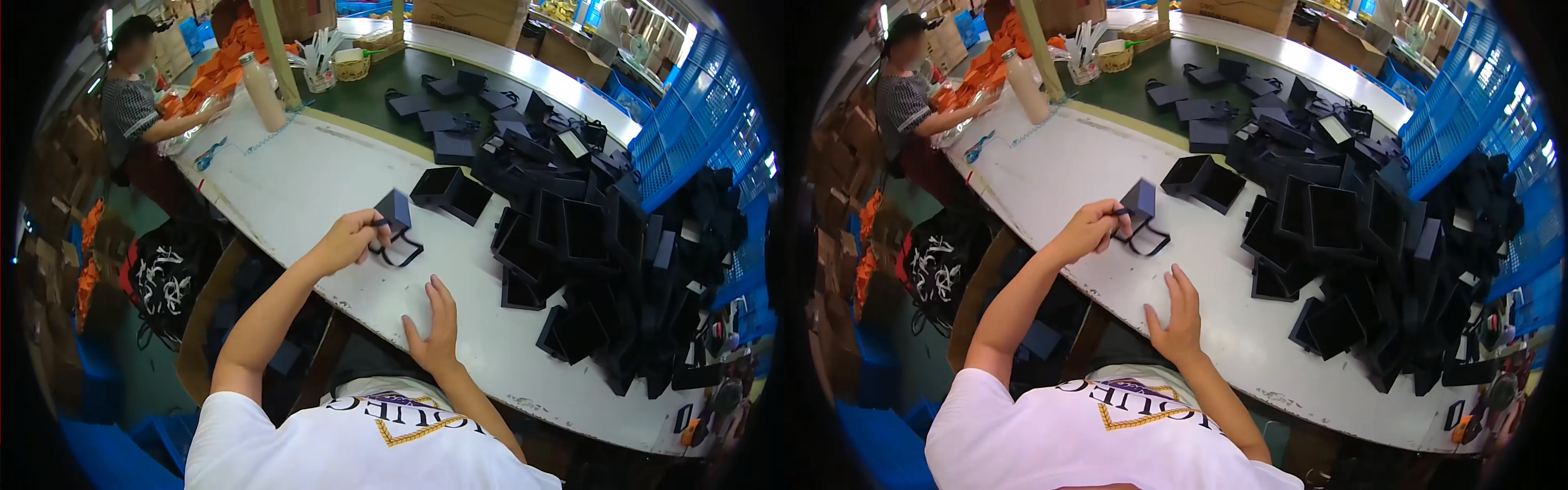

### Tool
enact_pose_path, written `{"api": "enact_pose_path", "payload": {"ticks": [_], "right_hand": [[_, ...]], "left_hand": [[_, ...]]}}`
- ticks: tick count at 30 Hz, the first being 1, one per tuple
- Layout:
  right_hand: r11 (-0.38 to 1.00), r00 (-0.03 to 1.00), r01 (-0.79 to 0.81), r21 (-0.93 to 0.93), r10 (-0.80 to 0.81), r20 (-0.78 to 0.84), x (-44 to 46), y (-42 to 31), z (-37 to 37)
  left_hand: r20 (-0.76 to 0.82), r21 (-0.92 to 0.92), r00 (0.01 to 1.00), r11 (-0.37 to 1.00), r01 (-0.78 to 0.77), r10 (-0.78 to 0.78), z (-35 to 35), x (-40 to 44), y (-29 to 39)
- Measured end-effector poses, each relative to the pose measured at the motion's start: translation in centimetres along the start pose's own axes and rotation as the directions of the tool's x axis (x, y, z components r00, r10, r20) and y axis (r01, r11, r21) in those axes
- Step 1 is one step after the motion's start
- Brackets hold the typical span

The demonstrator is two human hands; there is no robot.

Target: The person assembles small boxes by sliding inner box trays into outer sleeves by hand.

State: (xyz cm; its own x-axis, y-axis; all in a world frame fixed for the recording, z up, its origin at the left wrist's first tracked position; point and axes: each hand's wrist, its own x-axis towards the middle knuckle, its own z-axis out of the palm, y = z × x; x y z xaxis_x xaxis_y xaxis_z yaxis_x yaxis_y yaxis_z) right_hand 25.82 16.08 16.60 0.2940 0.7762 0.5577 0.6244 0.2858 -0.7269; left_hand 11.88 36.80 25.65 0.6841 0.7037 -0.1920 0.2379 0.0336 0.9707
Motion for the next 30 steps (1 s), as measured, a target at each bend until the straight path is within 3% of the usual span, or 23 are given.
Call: {"api": "enact_pose_path", "payload": {"ticks": [2,6,7,11,13,15,18,20,21,24,26,27,29,30], "right_hand": [[0.995,0.996,0.085,-0.043,-0.084,0.026,0.8,-1.6,-0.3],[0.996,0.992,0.008,0.085,-0.018,0.122,1.5,-0.3,0.9],[0.985,0.986,-0.096,0.146,0.074,0.149,1.8,-0.6,0.7],[0.954,0.965,-0.165,0.252,0.104,0.241,2.7,1.6,-0.2],[0.867,0.917,-0.344,0.359,0.229,0.326,2.8,2.5,-0.8],[0.760,0.823,-0.534,0.370,0.367,0.433,3.1,2.7,-1.8],[0.674,0.891,-0.424,0.605,0.191,0.412,3.0,3.5,-1.8],[0.606,0.842,-0.508,0.612,0.201,0.500,3.3,3.1,-2.2],[0.552,0.815,-0.555,0.622,0.211,0.540,3.6,2.5,-2.5],[0.329,0.773,-0.634,0.700,0.260,0.578,3.9,2.0,-1.4],[0.198,0.754,-0.649,0.735,0.301,0.584,4.6,1.2,-1.0],[0.258,0.769,-0.638,0.725,0.269,0.580,4.8,1.2,-0.7],[0.376,0.794,-0.604,0.703,0.206,0.572,5.3,1.4,-0.3],[0.594,0.819,-0.538,0.599,0.197,0.540,5.7,1.4,-0.2]], "left_hand": [[0.198,-0.188,0.969,0.965,0.183,-0.145,2.0,-3.2,2.9],[0.360,-0.467,0.915,0.813,0.347,-0.184,4.6,-4.7,2.0],[0.340,-0.494,0.924,0.803,0.334,-0.175,5.3,-4.7,1.4],[0.153,-0.618,0.982,0.765,0.182,-0.111,5.0,-3.9,-0.8],[0.064,-0.705,0.987,0.693,0.151,-0.149,4.0,-3.8,-1.7],[-0.032,-0.658,0.987,0.747,0.098,-0.158,2.8,-4.1,-2.3],[-0.189,-0.493,0.970,0.869,0.042,-0.154,2.2,-5.1,-3.0],[-0.216,-0.320,0.969,0.946,0.043,-0.118,1.5,-5.4,-4.9],[-0.116,-0.167,0.990,0.984,0.065,-0.085,1.3,-5.4,-6.6],[0.157,-0.206,0.984,0.972,0.114,-0.082,2.7,-6.2,-10.3],[0.319,-0.528,0.921,0.765,0.368,-0.223,3.1,-8.0,-7.4],[0.416,-0.640,0.872,0.598,0.482,-0.258,3.2,-8.6,-6.2],[0.306,-0.648,0.922,0.657,0.384,-0.237,2.6,-8.6,-7.4],[0.250,-0.648,0.942,0.684,0.335,-0.225,2.4,-8.6,-7.9]]}}
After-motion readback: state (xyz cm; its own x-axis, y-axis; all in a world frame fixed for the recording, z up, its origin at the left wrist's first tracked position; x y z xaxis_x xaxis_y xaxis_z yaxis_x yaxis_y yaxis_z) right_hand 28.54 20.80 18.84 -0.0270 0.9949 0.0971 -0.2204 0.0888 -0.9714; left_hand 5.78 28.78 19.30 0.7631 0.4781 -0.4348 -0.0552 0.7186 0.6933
